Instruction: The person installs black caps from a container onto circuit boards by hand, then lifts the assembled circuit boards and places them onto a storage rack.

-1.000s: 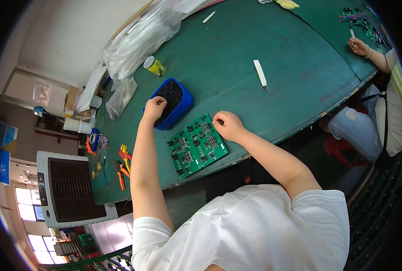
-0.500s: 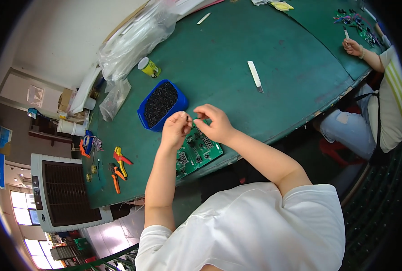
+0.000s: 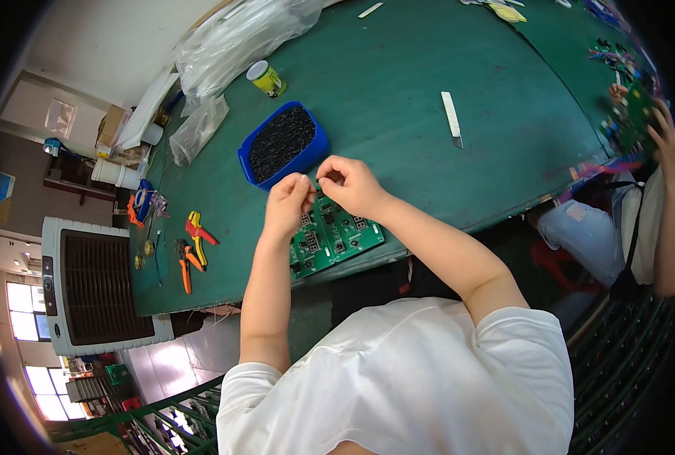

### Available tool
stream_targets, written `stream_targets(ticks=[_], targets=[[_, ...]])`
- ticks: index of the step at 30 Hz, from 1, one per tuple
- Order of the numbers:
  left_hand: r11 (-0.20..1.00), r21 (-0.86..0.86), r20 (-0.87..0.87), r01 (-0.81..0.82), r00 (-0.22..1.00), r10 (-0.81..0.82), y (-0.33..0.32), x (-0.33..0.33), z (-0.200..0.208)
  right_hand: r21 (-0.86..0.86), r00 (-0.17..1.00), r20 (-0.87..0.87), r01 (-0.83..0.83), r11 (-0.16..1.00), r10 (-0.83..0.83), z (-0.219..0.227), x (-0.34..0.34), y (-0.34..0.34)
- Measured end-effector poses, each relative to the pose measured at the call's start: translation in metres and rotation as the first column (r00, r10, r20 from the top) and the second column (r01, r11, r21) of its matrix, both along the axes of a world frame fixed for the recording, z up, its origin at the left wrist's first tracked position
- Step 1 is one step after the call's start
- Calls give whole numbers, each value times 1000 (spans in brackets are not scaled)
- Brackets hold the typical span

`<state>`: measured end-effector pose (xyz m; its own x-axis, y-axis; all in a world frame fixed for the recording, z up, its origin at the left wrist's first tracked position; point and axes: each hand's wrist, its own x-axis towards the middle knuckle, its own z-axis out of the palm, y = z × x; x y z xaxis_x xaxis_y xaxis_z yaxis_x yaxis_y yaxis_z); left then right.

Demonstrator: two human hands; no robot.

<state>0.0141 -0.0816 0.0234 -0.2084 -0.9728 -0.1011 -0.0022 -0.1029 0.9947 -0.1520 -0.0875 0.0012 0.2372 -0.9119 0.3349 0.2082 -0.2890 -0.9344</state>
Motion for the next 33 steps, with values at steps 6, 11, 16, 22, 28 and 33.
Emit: stream_targets(ticks=[6,11,16,22,28,33], targets=[[916,-86,39,-392,917,396,37,47,-28,109,936,37,344,933,-349,-71,-55,-11],[622,-228,85,-749,621,779,105,96,-81,-8,802,-246,559,829,-544,-82,-104,-19],[634,-327,189,-700,610,770,103,60,-92,-58,808,-265,532,845,-527,-79,-108,-14],[731,-351,240,-585,698,674,85,84,-126,-6,843,-289,473,881,-454,-70,-108,0],[755,-294,196,-586,736,648,77,56,-130,-78,853,-309,417,905,-420,-73,-102,6],[785,-133,56,-605,786,615,77,18,-96,132,894,-172,436,890,-413,-76,-99,-8]])
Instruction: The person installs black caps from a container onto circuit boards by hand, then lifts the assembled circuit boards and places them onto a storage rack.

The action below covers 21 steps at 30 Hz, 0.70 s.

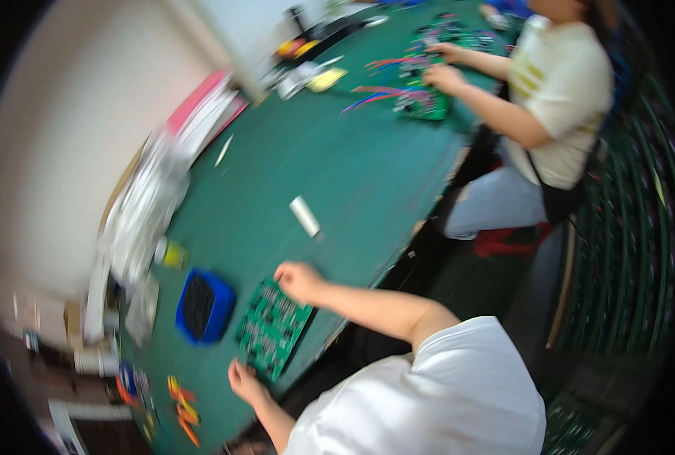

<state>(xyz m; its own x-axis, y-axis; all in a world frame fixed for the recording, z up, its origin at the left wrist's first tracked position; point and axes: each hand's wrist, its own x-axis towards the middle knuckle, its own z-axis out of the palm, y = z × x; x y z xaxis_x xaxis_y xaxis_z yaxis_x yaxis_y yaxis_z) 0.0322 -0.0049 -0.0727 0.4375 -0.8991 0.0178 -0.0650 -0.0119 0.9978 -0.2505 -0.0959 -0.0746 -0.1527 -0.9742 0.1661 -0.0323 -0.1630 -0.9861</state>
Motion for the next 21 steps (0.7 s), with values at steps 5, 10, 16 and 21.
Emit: stream_targets(ticks=[5,10,16,21], targets=[[998,-48,111,49,993,-44,-7,3,0,-54,984,-126,-136,989,128,19,-2,-12],[997,-73,83,19,996,-13,2,5,17,-246,827,-513,-399,884,230,48,44,-15],[989,-75,334,128,938,-96,-3,-3,28,-213,451,-884,-620,755,122,40,77,-23],[948,-107,733,300,667,-129,-22,-20,56,-144,398,-906,-614,776,146,39,76,-23]])
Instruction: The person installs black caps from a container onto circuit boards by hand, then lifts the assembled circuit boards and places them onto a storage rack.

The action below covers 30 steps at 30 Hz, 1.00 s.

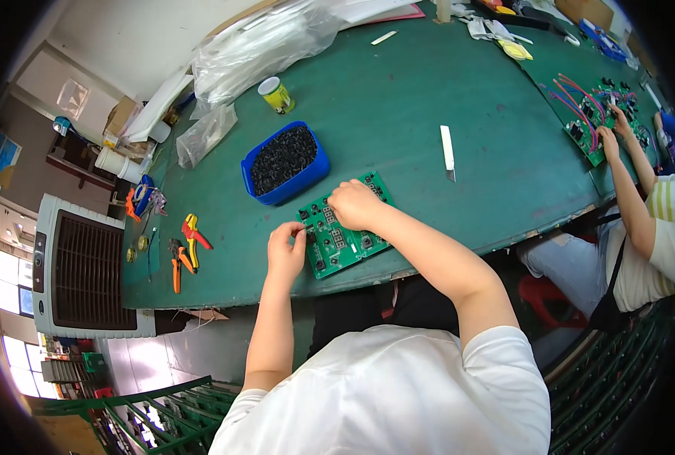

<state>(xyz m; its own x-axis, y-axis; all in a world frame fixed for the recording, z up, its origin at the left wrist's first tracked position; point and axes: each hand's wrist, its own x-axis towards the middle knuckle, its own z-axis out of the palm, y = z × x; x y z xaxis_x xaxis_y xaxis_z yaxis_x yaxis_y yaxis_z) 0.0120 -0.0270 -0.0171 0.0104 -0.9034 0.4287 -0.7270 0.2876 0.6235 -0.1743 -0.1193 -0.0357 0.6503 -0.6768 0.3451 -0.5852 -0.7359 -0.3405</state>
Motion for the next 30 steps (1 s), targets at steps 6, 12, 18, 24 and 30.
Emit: stream_targets(ticks=[6,12,18,24,30], targets=[[991,67,409,112,903,-130,-20,-14,8,5,999,-23,23,1000,-23,0,-1,-2],[989,109,525,105,838,-147,-31,-6,-11,33,999,-28,-34,999,35,-14,9,-6],[975,170,486,145,848,-210,-30,-16,-7,-20,985,-132,108,994,-110,-8,6,9],[994,10,606,112,790,-95,-24,-5,-16,9,991,-121,64,998,-63,-7,12,11],[989,21,584,146,801,-131,-20,-16,0,14,999,-27,27,1000,-26,-13,9,5]])
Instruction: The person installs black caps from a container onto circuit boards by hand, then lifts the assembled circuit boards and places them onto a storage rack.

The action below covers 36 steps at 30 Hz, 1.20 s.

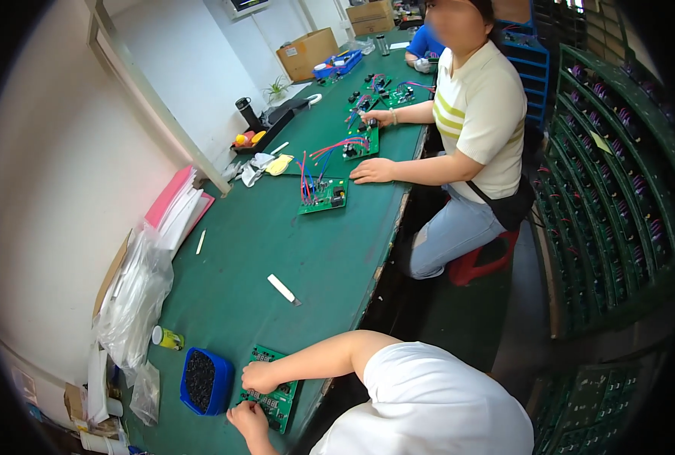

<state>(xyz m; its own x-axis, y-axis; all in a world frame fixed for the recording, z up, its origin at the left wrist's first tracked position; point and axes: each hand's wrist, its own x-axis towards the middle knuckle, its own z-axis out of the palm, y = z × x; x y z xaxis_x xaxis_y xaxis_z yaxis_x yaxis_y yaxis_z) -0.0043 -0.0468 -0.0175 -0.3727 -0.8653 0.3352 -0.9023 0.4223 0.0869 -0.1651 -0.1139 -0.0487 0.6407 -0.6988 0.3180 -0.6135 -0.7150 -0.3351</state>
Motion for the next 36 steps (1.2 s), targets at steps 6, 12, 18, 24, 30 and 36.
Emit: stream_targets(ticks=[6,12,18,24,30,36], targets=[[995,-101,-61,-7,998,1,-1,10,-15,5,1000,-8,-4,1000,4,-1,2,-3],[999,-24,-242,35,969,-40,1,14,-24,-20,1000,-4,-12,1000,11,-2,4,-2],[999,-50,-307,4,951,-19,2,13,-24,24,999,-54,-5,1000,7,3,5,-6],[988,-154,-64,23,997,-33,2,21,-23,43,997,-66,-24,999,27,23,11,-12],[996,-64,-102,-66,993,59,4,14,-22,-84,958,286,59,995,-33,63,66,-51],[995,-91,-16,-43,999,41,7,9,-12,173,971,-175,195,965,-165,62,102,-95]])
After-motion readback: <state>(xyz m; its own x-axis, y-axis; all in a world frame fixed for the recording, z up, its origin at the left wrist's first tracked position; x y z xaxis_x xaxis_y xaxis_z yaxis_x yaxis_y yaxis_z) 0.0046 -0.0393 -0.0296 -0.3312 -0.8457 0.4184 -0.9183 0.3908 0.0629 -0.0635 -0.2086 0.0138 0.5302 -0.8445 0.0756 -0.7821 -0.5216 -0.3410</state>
